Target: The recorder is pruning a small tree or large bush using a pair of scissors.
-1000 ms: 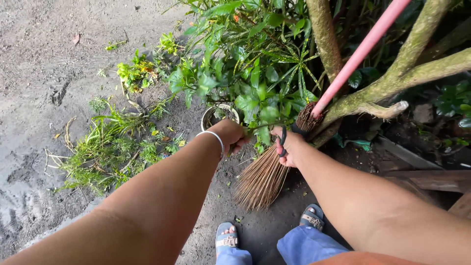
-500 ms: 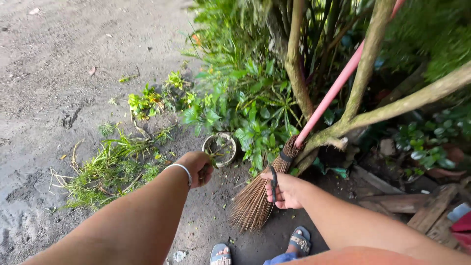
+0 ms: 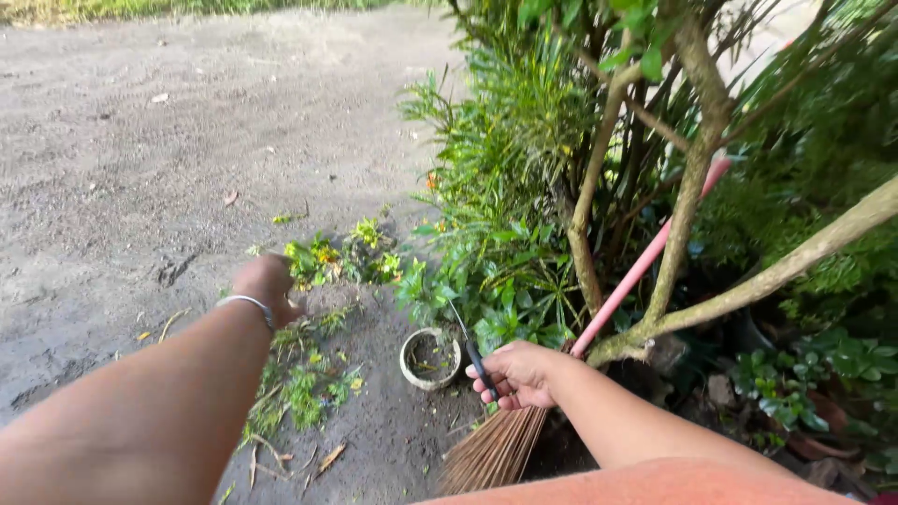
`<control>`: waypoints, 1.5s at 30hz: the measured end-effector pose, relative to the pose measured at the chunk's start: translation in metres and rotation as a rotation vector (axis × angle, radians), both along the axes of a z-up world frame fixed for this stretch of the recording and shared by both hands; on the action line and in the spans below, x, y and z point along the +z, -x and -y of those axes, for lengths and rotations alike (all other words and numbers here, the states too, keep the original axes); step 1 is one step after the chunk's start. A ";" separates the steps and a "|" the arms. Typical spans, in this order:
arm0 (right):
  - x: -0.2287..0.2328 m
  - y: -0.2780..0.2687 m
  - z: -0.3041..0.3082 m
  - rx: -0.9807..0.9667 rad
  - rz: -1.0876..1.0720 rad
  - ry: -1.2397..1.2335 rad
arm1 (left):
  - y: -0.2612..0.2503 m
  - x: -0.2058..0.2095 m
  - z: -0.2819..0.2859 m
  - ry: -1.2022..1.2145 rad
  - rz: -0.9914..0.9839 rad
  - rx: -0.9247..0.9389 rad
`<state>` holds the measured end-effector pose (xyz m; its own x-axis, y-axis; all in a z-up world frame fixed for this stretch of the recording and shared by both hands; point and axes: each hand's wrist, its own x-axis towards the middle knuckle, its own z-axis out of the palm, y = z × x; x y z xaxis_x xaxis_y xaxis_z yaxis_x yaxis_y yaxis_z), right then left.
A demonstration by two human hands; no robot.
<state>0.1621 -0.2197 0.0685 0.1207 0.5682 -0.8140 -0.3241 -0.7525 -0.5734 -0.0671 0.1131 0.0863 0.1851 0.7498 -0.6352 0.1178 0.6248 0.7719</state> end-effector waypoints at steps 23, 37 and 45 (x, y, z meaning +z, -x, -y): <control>0.114 0.047 0.003 -0.425 0.339 -0.586 | -0.059 0.121 0.178 0.138 0.599 -1.004; 0.151 0.058 0.021 -0.593 0.395 -0.807 | -0.073 0.168 0.204 -0.059 0.565 -0.995; 0.175 0.075 0.021 -0.562 0.439 -0.726 | -0.086 0.163 0.186 0.102 0.566 -0.836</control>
<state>0.0866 -0.2411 0.2435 0.7273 0.6767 -0.1146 -0.1746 0.0210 -0.9844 0.0190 -0.0727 0.2491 0.9192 0.1892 -0.3455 0.1812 0.5756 0.7974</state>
